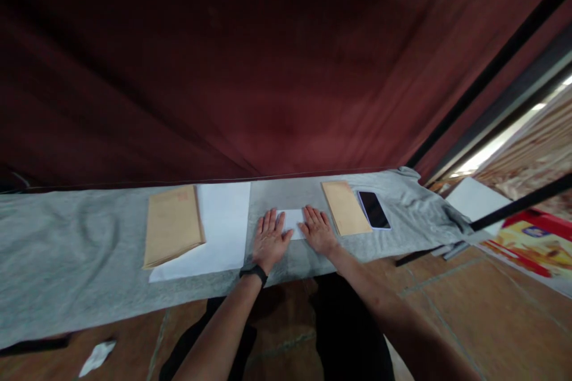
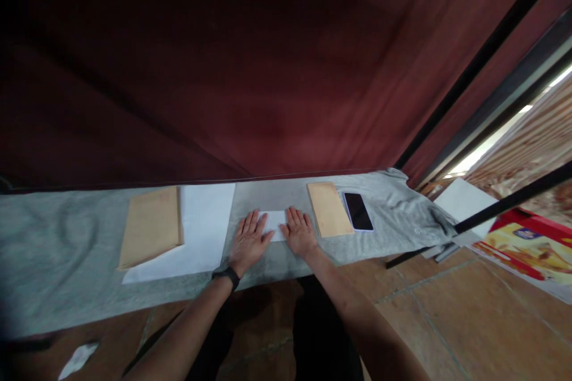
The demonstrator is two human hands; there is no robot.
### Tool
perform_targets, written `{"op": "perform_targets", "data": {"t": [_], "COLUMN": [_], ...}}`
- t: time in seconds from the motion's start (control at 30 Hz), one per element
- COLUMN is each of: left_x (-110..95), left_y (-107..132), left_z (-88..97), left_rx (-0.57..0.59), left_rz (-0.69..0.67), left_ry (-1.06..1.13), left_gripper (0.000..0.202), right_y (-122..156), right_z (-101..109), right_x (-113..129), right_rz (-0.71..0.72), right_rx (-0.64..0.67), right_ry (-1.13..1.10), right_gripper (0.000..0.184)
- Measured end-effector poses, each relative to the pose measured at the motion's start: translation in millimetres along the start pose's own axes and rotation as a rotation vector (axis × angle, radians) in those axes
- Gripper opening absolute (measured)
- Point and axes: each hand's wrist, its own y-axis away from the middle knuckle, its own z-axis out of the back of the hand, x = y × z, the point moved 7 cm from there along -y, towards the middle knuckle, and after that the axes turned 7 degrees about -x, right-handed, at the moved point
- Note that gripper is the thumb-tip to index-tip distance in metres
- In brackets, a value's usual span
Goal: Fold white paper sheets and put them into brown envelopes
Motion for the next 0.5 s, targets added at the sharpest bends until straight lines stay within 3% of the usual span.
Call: {"op": "perform_targets", "data": {"t": [0.3, 0.37, 0.5], "left_x": [3, 4, 7], "left_y": [1, 0, 1], "left_z": [-0.5, -3.0, -12.4], "left_rx": [-0.012, -0.014, 0.008], "left_rz": [0.017, 0.023, 0.011], "left_ry": [0.008, 0.006, -0.002], "left_gripper": [0.057, 0.057, 0.055], "right_y": [-7, -7, 2], "right_z": [4, 8, 6], "right_x": [2, 15, 54], "right_rz": [-0.037, -0.050, 0.070], "right_rx": [0.047, 0.006, 0.005], "right_ry": [0.017, -0.019, -0.137], "right_gripper": [0.055, 0.055, 0.052]}}
